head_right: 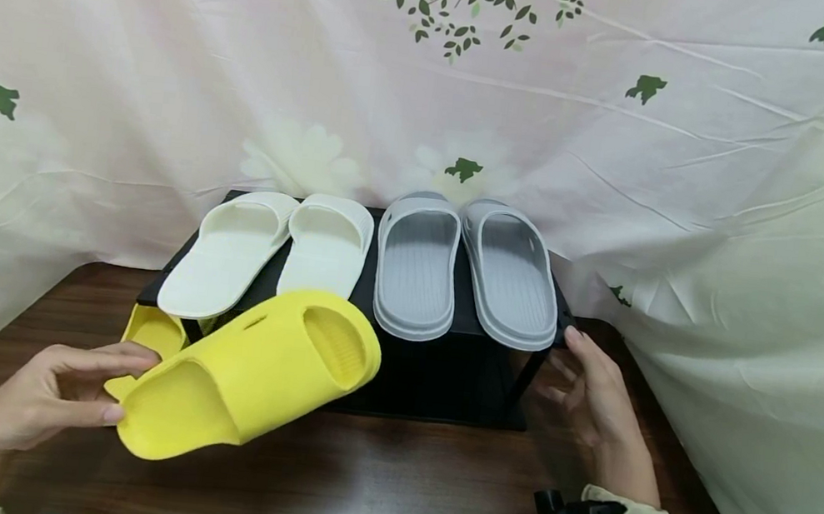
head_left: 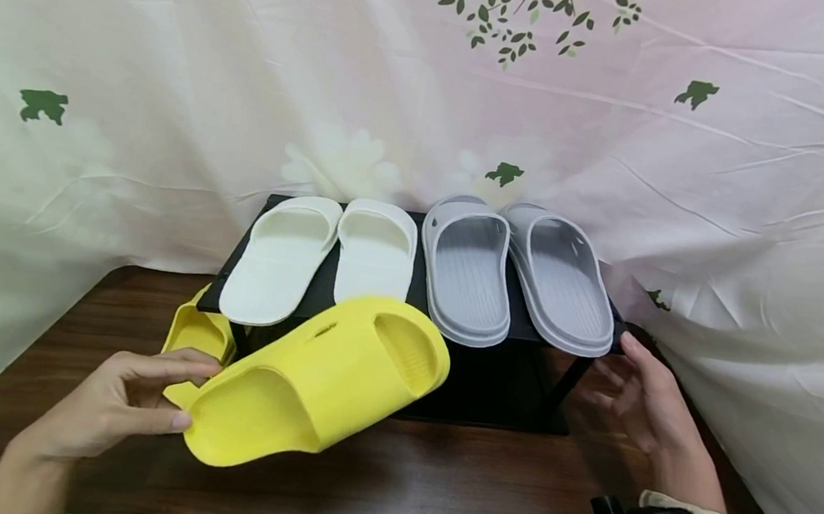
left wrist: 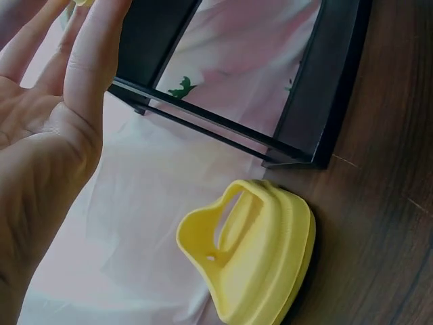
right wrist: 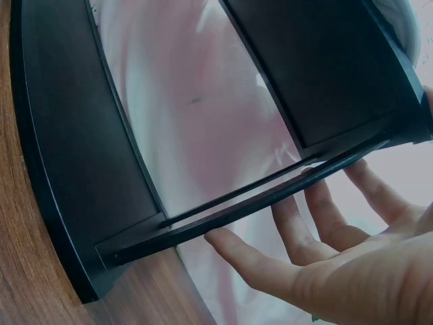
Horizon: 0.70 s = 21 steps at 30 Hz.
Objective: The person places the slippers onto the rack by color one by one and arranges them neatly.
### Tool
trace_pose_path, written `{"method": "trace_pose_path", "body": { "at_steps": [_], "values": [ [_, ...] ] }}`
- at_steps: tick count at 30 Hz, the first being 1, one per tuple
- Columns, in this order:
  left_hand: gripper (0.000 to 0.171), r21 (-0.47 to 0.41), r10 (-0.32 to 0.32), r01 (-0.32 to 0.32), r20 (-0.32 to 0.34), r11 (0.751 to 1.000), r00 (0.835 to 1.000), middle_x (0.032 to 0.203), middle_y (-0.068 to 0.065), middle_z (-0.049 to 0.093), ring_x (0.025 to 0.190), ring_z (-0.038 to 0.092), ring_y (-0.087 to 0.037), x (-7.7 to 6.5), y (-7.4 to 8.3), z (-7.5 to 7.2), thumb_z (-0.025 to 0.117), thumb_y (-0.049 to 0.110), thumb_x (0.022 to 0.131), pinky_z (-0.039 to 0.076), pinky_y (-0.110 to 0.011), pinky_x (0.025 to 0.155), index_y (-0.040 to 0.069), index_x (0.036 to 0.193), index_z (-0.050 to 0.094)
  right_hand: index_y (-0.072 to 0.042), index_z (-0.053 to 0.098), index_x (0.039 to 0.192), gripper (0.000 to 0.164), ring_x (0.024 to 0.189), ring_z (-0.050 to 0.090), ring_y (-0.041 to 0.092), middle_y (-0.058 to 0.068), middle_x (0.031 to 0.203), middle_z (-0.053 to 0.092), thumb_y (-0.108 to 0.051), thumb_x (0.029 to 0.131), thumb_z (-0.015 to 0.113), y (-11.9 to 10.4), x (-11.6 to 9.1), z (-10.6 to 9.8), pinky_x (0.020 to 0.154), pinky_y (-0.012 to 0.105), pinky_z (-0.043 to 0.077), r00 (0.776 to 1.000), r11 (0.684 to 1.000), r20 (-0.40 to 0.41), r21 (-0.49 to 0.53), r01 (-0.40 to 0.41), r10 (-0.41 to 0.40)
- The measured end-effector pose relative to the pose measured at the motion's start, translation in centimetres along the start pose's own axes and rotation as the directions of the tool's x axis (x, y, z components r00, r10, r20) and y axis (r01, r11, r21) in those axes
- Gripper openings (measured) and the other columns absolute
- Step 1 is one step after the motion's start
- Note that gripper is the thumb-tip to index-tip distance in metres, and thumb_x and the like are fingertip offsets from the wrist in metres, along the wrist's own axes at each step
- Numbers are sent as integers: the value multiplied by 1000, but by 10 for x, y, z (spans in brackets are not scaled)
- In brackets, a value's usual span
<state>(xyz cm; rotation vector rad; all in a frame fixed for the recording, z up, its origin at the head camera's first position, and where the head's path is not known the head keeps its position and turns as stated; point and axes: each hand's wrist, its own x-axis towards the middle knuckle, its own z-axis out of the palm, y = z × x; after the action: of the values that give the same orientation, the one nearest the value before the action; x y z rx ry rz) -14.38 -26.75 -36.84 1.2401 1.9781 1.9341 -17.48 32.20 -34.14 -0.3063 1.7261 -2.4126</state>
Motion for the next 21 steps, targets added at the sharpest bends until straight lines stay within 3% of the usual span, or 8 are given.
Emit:
{"method": "trace_pose_path", "body": {
  "at_steps": [3,8,21],
  "values": [
    [52,-7,0,0,28,1000,1000,129,-18,54,120,50,-17,1,-2,1,50,-31,74,52,-24,89,-19,124,47,-21,62,108,34,101,61,11,-7,103,68,-26,104,29,0,0,-1,82,43,53,1000,1000,-4,3,-1,1],
    [50,46,-49,49,12,998,999,128,-12,57,122,49,-11,0,-4,3,53,-27,75,47,-19,95,-17,124,49,-21,63,107,35,101,61,10,-7,102,69,-26,104,29,1,1,-2,81,43,53,1000,1000,-1,5,1,-1],
    [44,16,-160,159,65,987,985,129,-4,57,122,49,-6,-3,-11,1,53,-19,82,50,-23,93,-13,126,50,-22,63,107,35,102,60,11,-7,104,68,-26,104,28,0,0,-2,82,43,52,1000,1000,12,-3,-2,2]
  ]
}}
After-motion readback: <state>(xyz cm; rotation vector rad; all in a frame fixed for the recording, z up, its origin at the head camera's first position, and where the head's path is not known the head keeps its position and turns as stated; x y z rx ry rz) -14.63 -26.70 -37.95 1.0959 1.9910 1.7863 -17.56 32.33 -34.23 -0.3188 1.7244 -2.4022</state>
